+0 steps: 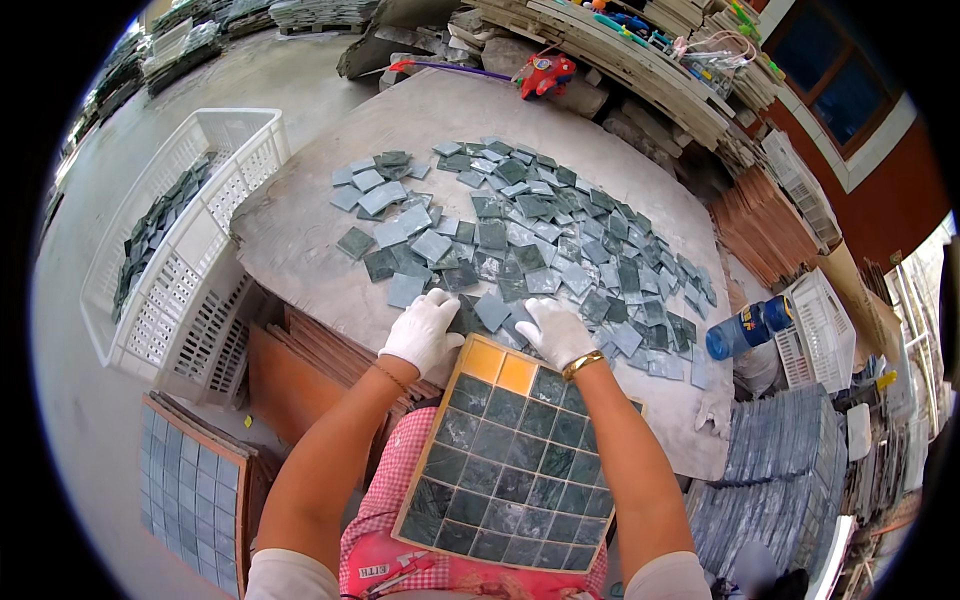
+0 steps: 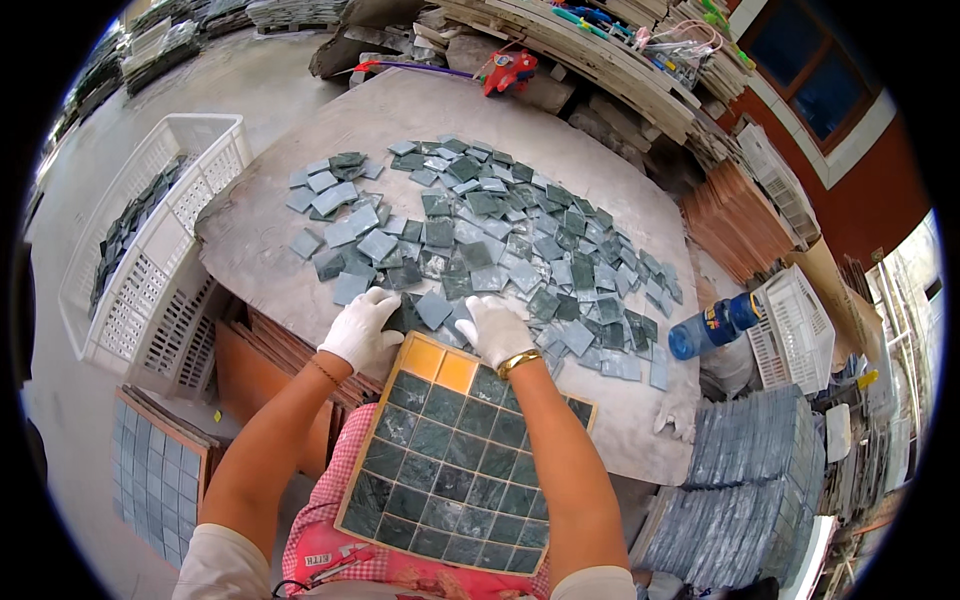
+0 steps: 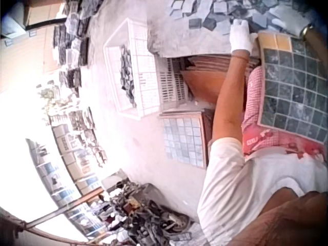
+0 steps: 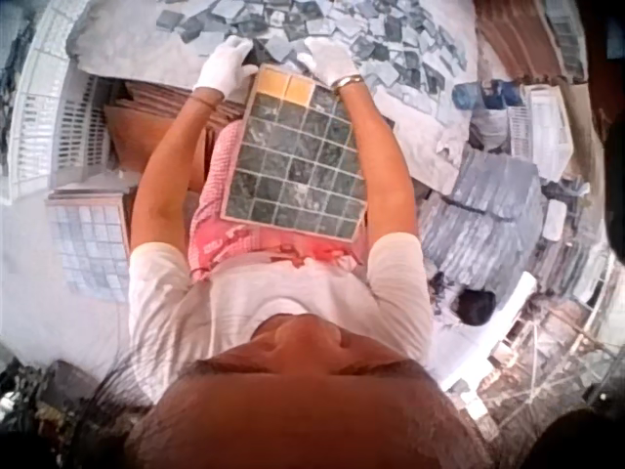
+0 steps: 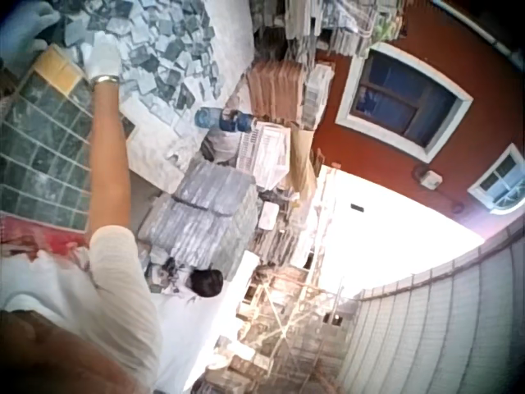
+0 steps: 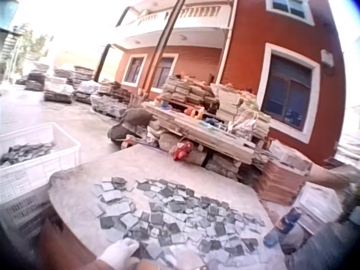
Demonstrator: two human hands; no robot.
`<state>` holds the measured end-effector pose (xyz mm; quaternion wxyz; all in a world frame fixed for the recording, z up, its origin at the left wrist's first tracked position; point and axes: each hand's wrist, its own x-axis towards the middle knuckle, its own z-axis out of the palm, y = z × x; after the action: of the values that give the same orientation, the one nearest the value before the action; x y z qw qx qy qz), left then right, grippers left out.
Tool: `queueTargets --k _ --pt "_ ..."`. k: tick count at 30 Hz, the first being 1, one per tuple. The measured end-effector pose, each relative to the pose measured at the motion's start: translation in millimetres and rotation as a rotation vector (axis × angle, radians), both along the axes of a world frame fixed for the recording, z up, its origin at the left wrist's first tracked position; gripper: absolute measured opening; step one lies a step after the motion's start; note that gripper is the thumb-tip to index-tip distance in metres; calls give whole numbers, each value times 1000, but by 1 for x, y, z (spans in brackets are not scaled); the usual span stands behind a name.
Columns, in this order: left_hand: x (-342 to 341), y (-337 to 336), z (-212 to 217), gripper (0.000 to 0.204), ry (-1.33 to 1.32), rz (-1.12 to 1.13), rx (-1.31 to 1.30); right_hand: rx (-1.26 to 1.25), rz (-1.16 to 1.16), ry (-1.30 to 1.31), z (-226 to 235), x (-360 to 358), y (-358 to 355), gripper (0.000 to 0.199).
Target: The person places small square tiles into a yellow grid frame on a workbench, then flips the frame to reveal a completed tile sheet. They repeat the process with a second frame, arranging tiles by hand.
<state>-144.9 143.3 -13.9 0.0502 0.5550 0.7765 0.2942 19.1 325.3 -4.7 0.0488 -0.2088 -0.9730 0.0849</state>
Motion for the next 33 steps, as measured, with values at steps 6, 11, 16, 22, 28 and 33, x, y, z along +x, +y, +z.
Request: queueTargets --k 6,11,16,22,28,33 --pt "-7 -4 9 21 -303 33 223 -500 -196 192 37 21 -12 30" --pt "9 -12 20 18 -641 -53 163 -458 -27 -27 27 38 -31 34" --pt "22 -5 1 18 -522 -45 124 -138 -34 203 3 49 -49 36" --pt "24 -4 2 12 -379 -71 225 -84 -40 189 -9 49 -74 41" --pt "35 -33 -1 14 -128 -273 228 -286 -99 224 -7 55 -74 43" --pt "37 -31 -10 17 -143 -289 210 -241 -123 302 -16 54 -73 44"
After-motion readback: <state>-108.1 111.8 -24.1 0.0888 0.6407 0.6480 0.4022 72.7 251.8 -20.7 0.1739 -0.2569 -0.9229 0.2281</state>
